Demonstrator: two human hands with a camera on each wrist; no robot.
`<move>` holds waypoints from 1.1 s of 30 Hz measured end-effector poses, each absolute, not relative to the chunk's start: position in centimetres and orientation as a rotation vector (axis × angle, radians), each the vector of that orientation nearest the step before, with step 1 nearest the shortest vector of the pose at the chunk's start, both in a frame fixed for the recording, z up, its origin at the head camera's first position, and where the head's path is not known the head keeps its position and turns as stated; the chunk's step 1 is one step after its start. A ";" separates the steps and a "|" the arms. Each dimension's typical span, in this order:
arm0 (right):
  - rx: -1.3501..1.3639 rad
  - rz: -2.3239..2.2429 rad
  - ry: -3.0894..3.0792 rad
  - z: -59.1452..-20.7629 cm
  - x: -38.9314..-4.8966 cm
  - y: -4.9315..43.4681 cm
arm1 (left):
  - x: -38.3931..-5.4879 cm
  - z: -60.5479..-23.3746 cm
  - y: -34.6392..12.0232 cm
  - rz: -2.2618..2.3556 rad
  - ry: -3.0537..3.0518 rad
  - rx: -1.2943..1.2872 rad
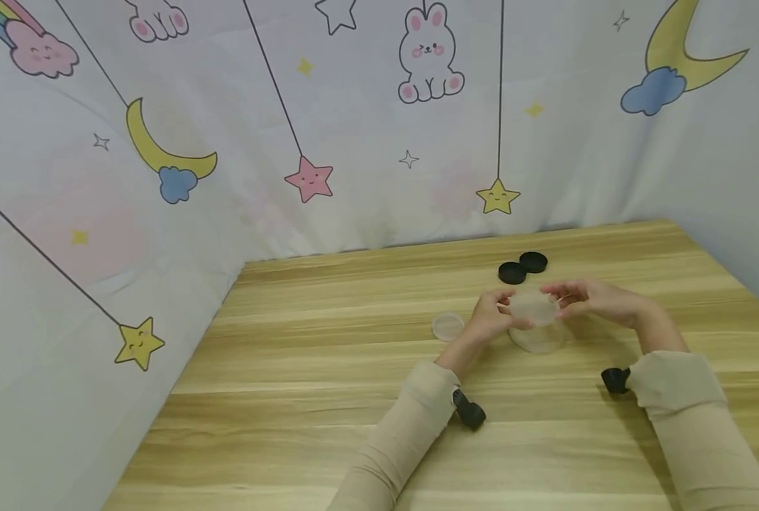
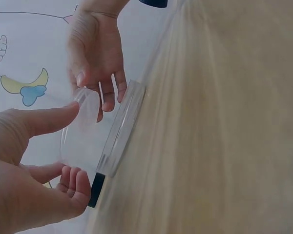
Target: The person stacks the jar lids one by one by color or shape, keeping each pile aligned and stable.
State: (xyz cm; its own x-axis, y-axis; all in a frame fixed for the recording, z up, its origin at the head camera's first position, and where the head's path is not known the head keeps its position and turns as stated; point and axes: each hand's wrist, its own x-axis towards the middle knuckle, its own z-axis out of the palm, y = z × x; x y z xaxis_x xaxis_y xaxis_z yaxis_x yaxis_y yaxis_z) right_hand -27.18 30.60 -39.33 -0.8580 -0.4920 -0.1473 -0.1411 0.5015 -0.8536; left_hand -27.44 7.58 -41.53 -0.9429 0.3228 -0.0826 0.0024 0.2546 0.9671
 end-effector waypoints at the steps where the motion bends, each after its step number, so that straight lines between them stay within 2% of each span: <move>1: -0.526 -1.302 2.358 -39.5 -27.2 30.6 | -27.4 -41.7 7.6 1.730 2.277 0.291; 14: -0.512 -1.304 2.258 -40.9 -27.4 30.6 | -26.7 -42.9 8.1 1.501 2.496 0.153; 33: -0.493 -1.284 2.256 -41.0 -27.5 30.2 | -27.1 -43.5 7.0 1.453 2.459 0.352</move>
